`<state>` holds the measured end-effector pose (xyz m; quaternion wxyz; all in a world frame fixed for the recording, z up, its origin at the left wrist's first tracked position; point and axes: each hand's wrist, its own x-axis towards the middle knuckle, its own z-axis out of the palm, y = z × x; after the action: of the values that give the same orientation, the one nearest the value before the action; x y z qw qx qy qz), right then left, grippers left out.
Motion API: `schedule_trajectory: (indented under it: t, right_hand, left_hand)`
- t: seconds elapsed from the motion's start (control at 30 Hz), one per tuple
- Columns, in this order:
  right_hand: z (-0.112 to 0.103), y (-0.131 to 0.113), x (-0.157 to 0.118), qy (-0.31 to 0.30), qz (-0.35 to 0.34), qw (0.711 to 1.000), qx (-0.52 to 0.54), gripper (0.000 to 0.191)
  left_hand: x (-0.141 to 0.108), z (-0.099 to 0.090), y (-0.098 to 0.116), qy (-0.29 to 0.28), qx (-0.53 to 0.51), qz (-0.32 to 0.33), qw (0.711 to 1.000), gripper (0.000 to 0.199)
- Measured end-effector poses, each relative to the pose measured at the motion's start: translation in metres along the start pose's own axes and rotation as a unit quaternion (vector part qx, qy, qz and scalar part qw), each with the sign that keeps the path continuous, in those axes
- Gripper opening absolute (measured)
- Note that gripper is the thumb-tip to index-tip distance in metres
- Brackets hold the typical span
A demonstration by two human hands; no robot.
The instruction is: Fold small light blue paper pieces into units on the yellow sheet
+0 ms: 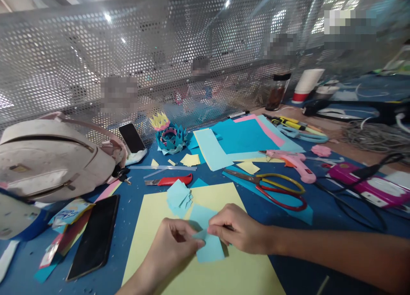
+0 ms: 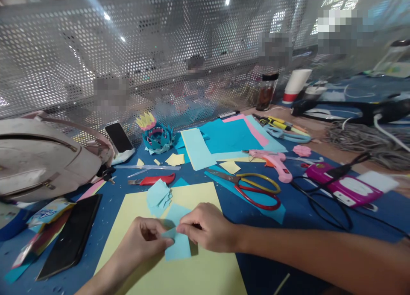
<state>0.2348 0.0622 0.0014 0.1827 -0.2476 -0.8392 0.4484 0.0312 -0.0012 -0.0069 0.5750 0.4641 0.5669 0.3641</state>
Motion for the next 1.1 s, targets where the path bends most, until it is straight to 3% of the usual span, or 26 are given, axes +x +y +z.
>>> schedule_trajectory:
  t: [0.13,0.33,0.43,0.6,0.83,1.1]
  right_hand:
    - [-0.001,-0.001,-0.001,-0.009,0.002,1.0,0.012,0.051]
    - [0.0,-0.002,-0.002,0.0,0.013,1.0,0.024,0.054]
    - [-0.001,-0.004,-0.003,0.021,0.011,0.999,0.045,0.046]
    - [-0.002,-0.006,-0.002,0.064,-0.027,0.996,0.063,0.031]
    - [-0.003,-0.003,-0.001,0.041,-0.069,0.994,0.072,0.03]
    - [-0.006,-0.008,-0.001,0.031,-0.119,0.99,0.069,0.026]
  left_hand:
    - [0.003,0.0,-0.004,0.004,-0.01,-0.007,1.0,0.026]
    - [0.005,-0.005,-0.005,-0.035,-0.044,-0.003,0.998,0.03]
    - [0.006,-0.006,-0.003,-0.043,-0.092,-0.012,0.995,0.036]
    - [0.006,-0.008,-0.004,-0.068,-0.13,-0.001,0.989,0.048]
    - [0.007,-0.01,-0.009,-0.065,-0.115,0.005,0.991,0.052]
    - [0.001,-0.012,0.011,-0.071,-0.144,-0.008,0.987,0.055]
